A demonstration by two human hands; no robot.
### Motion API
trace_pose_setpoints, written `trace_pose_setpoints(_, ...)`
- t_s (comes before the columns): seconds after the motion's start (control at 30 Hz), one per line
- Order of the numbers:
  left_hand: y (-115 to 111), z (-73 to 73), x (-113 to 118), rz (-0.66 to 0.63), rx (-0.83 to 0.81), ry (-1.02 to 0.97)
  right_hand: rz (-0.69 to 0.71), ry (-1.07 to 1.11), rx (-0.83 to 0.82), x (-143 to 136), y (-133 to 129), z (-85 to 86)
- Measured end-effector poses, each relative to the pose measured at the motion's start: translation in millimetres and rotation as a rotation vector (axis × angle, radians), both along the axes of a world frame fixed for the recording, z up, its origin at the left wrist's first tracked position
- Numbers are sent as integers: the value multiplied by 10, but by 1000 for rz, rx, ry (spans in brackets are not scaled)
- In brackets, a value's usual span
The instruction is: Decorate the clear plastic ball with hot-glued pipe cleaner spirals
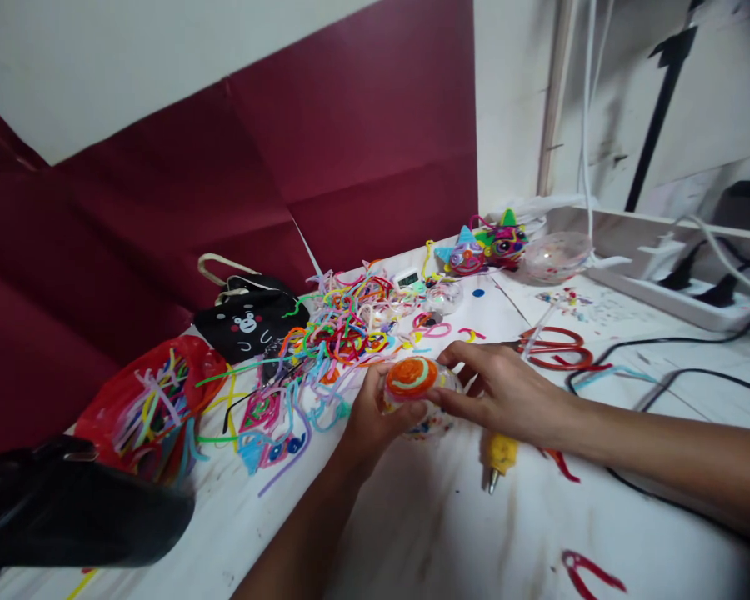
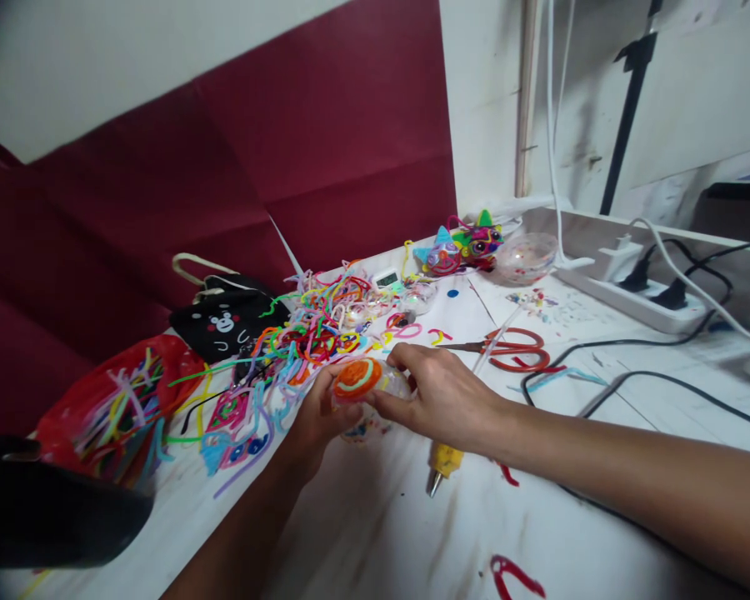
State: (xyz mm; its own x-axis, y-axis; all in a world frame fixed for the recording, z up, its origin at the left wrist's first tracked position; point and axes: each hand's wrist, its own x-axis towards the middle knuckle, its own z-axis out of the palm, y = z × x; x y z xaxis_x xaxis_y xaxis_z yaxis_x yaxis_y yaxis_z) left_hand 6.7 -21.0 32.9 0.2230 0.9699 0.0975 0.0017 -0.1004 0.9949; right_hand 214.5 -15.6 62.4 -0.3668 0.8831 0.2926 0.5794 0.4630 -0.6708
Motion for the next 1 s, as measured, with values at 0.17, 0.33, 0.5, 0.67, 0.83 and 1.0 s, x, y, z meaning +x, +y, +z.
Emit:
trace_pose_setpoints(0.17,-3,31,17,-87,-14,69,4,-67,-3,26,-3,-21)
trace_pose_setpoints(0.33,1,13,36,-99,-35,125,52,-122,-83,81,4,-27)
trace_pose_setpoints(0.5,3,-39,31,-47,76,248,135,-221,20,146,-28,-12)
trace_pose_setpoints(0.67,-42,7,71,-19,138,339,219,-308,457,183,-70,-76)
trace_pose_setpoints(0.83,-59,42,95,0,150,386,301,-304,747,189,-52,-100)
trace_pose_setpoints(1.0,-53,55,91,-5,148,403,361,-417,916,199,-20,-83)
